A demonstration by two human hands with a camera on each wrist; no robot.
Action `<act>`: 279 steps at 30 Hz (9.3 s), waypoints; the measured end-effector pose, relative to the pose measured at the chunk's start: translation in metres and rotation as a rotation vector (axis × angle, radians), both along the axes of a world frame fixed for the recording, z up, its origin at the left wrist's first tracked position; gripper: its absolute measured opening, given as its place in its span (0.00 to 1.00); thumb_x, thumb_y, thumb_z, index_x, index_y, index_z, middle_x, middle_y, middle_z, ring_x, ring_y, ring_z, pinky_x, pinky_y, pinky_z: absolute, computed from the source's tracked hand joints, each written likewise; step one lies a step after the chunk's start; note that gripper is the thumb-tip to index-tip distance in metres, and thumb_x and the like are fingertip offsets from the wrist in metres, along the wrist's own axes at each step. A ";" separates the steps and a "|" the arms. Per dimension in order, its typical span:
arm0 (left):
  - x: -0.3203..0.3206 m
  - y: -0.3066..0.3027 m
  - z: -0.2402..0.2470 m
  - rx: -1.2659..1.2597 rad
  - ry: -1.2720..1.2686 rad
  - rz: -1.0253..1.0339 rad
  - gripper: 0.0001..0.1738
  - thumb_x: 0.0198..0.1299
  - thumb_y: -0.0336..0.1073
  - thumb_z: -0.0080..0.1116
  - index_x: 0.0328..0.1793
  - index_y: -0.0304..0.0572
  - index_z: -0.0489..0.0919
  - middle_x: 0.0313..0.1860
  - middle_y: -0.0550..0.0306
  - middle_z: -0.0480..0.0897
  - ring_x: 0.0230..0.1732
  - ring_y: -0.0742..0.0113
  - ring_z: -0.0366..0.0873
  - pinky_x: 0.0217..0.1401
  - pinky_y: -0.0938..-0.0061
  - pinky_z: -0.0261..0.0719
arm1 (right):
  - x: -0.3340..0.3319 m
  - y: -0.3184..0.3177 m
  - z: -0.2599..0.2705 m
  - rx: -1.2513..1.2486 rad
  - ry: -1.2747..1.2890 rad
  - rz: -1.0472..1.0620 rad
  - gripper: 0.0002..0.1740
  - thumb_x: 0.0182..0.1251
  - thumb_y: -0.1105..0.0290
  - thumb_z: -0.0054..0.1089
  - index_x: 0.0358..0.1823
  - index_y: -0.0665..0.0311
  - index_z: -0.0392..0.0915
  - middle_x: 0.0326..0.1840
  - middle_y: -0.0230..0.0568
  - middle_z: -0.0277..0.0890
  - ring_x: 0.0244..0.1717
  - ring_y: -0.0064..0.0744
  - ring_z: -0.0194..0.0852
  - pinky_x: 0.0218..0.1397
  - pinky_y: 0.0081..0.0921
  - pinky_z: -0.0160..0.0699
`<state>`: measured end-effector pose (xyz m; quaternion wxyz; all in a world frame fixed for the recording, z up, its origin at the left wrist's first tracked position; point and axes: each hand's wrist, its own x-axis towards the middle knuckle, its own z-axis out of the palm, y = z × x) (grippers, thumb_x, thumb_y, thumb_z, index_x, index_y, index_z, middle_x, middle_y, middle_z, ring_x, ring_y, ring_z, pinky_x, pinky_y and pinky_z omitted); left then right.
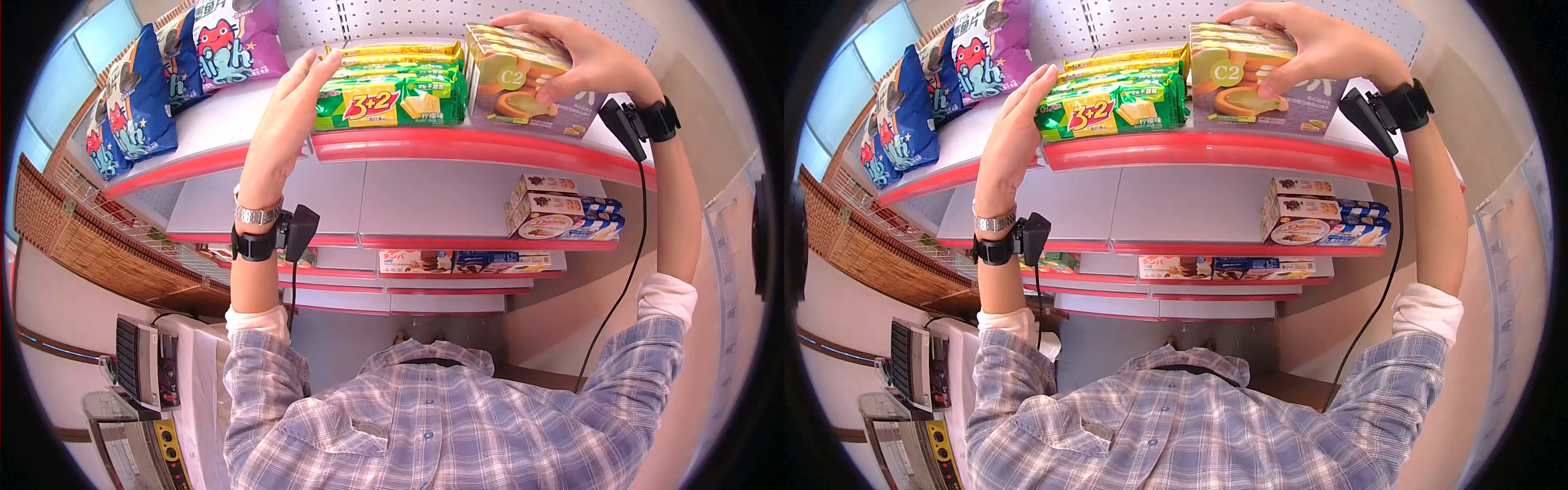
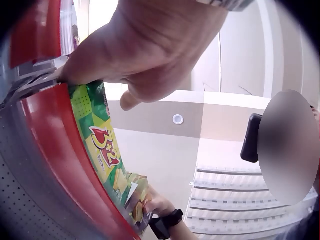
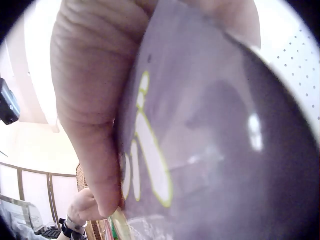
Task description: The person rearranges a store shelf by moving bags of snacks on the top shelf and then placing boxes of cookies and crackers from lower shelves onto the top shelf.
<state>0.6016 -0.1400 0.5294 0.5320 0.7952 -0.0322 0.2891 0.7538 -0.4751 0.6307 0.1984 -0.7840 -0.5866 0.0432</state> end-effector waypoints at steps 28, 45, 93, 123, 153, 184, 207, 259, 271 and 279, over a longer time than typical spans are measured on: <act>-0.075 -0.082 -0.039 0.330 -0.978 0.033 0.23 0.65 0.40 0.55 0.63 0.35 0.75 0.61 0.37 0.78 0.63 0.43 0.76 0.64 0.49 0.75 | -0.077 -0.092 -0.043 0.708 -0.623 -0.522 0.32 0.62 0.64 0.66 0.68 0.63 0.71 0.56 0.43 0.78 0.59 0.39 0.77 0.69 0.32 0.71; -0.093 -0.152 -0.199 0.107 0.104 -0.503 0.12 0.60 0.31 0.68 0.48 0.36 0.84 0.38 0.53 0.87 0.39 0.61 0.86 0.39 0.73 0.81 | -0.033 -0.108 -0.258 -0.047 -0.328 -0.540 0.58 0.36 0.60 0.83 0.74 0.60 0.63 0.72 0.49 0.65 0.74 0.55 0.59 0.77 0.49 0.58; -0.093 -0.131 -0.221 0.048 0.162 -0.349 0.08 0.63 0.26 0.63 0.48 0.34 0.85 0.39 0.50 0.89 0.36 0.66 0.87 0.38 0.76 0.82 | -0.043 -0.111 0.044 -0.024 0.075 -0.587 0.51 0.37 0.69 0.86 0.68 0.68 0.69 0.58 0.45 0.81 0.58 0.32 0.78 0.63 0.28 0.77; -0.076 -0.158 -0.246 0.056 0.335 -0.483 0.07 0.63 0.29 0.64 0.46 0.36 0.85 0.39 0.52 0.88 0.38 0.64 0.85 0.38 0.75 0.79 | -0.051 -0.206 -0.275 -0.115 -0.506 -0.872 0.51 0.34 0.67 0.81 0.68 0.58 0.69 0.66 0.44 0.70 0.72 0.48 0.64 0.76 0.51 0.59; -0.068 -0.181 -0.241 0.098 0.283 -0.581 0.10 0.64 0.32 0.64 0.49 0.38 0.86 0.43 0.51 0.89 0.37 0.63 0.87 0.36 0.74 0.82 | -0.110 -0.259 -0.029 0.958 -0.806 -0.849 0.19 0.57 0.78 0.69 0.52 0.69 0.81 0.49 0.44 0.84 0.51 0.34 0.83 0.59 0.31 0.78; -0.068 -0.147 -0.246 0.087 0.287 -0.448 0.11 0.64 0.31 0.64 0.50 0.36 0.85 0.42 0.49 0.88 0.39 0.61 0.88 0.41 0.72 0.84 | 0.019 -0.244 -0.004 -0.267 -0.012 -0.730 0.52 0.26 0.88 0.78 0.64 0.66 0.69 0.57 0.44 0.82 0.58 0.41 0.78 0.65 0.34 0.77; -0.073 -0.146 -0.245 0.070 0.311 -0.455 0.14 0.63 0.28 0.63 0.55 0.34 0.83 0.39 0.51 0.87 0.37 0.64 0.86 0.40 0.74 0.83 | -0.018 -0.239 -0.006 -0.109 -0.020 -0.824 0.56 0.47 0.65 0.79 0.78 0.64 0.59 0.71 0.45 0.70 0.70 0.37 0.67 0.74 0.30 0.65; -0.289 -0.188 -0.042 0.031 -0.812 -0.431 0.23 0.61 0.33 0.62 0.62 0.47 0.71 0.27 0.57 0.81 0.21 0.65 0.73 0.25 0.70 0.77 | -0.448 0.056 -0.382 0.605 0.584 -0.282 0.08 0.60 0.69 0.67 0.37 0.65 0.84 0.31 0.45 0.83 0.30 0.42 0.82 0.31 0.33 0.78; -0.345 -0.096 -0.125 0.468 -0.199 -0.801 0.32 0.50 0.32 0.76 0.63 0.36 0.79 0.40 0.53 0.85 0.32 0.61 0.82 0.33 0.72 0.80 | -0.506 0.059 -0.393 0.595 0.442 -0.680 0.08 0.60 0.64 0.66 0.38 0.58 0.85 0.30 0.41 0.84 0.32 0.44 0.84 0.34 0.35 0.80; -0.495 0.116 -0.197 0.313 0.460 -0.225 0.41 0.56 0.35 0.73 0.75 0.44 0.68 0.56 0.53 0.83 0.41 0.62 0.84 0.43 0.70 0.82 | -0.536 0.237 -0.424 0.234 0.461 -0.598 0.09 0.66 0.62 0.64 0.37 0.59 0.85 0.27 0.41 0.84 0.30 0.44 0.84 0.33 0.37 0.80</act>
